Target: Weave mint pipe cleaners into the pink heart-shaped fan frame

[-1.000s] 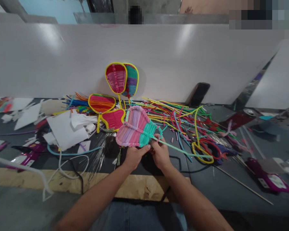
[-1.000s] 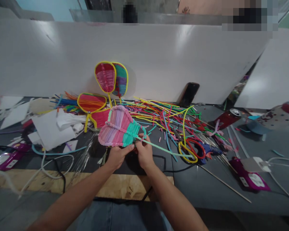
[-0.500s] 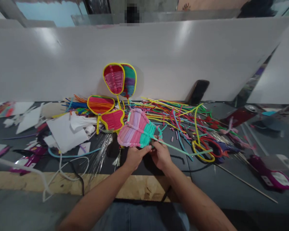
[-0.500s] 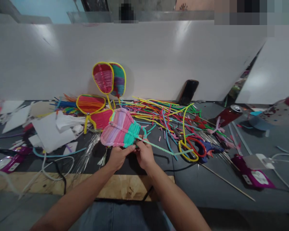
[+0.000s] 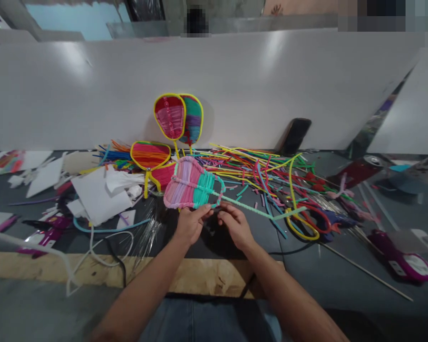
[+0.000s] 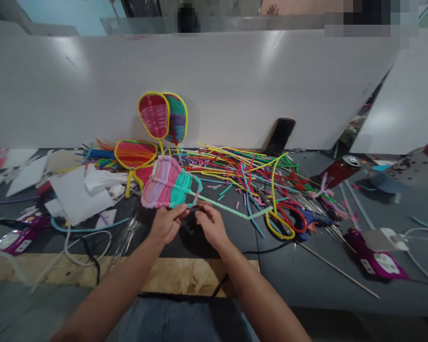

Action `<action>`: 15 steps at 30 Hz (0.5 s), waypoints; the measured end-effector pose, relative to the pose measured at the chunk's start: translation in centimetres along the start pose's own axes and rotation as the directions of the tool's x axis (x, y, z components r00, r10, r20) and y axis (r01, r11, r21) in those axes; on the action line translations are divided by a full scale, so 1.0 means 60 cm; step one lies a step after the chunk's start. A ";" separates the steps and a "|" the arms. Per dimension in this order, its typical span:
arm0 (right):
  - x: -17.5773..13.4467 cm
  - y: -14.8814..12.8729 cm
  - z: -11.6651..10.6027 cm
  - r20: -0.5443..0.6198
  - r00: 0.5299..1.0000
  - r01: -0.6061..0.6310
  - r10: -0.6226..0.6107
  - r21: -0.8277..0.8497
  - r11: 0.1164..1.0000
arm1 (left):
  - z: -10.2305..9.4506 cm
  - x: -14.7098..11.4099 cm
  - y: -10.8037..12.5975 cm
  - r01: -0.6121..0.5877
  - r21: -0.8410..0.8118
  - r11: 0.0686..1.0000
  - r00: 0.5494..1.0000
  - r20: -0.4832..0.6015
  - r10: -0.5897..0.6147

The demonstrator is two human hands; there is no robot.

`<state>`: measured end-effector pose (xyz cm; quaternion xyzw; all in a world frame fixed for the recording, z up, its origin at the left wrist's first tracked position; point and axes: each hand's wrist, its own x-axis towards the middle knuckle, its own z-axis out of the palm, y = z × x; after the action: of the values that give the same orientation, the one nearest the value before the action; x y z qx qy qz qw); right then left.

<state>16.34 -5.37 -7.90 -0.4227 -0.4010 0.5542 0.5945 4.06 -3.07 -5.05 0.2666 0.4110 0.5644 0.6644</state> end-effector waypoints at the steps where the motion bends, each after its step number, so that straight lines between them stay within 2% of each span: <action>1: 0.000 -0.001 -0.002 0.004 0.998 0.062 -0.062 -0.120 0.991 | -0.001 0.001 0.002 -0.004 -0.013 1.000 1.000 -0.011 0.004; 4: 0.001 -0.004 -0.007 0.015 0.985 0.165 -0.172 -0.368 0.915 | -0.003 0.003 0.005 -0.015 -0.001 1.000 1.000 -0.007 0.015; 6: 0.001 -0.006 -0.010 0.004 0.986 0.155 -0.169 -0.412 0.898 | -0.002 0.004 0.005 -0.041 0.034 0.999 0.999 -0.013 0.042; 10: -0.003 -0.013 -0.009 -0.011 0.995 0.092 -0.101 -0.322 0.942 | -0.003 0.003 0.005 -0.160 0.253 0.954 0.983 -0.052 0.178; 15: -0.010 -0.015 -0.002 -0.083 0.995 0.035 -0.055 -0.229 0.973 | -0.007 -0.004 0.002 -0.297 0.567 0.769 0.941 0.040 0.335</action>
<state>16.70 -6.01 -7.10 -0.5030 -0.4445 0.4715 0.5718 3.64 -3.33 -5.08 0.4981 0.5295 0.5291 0.4376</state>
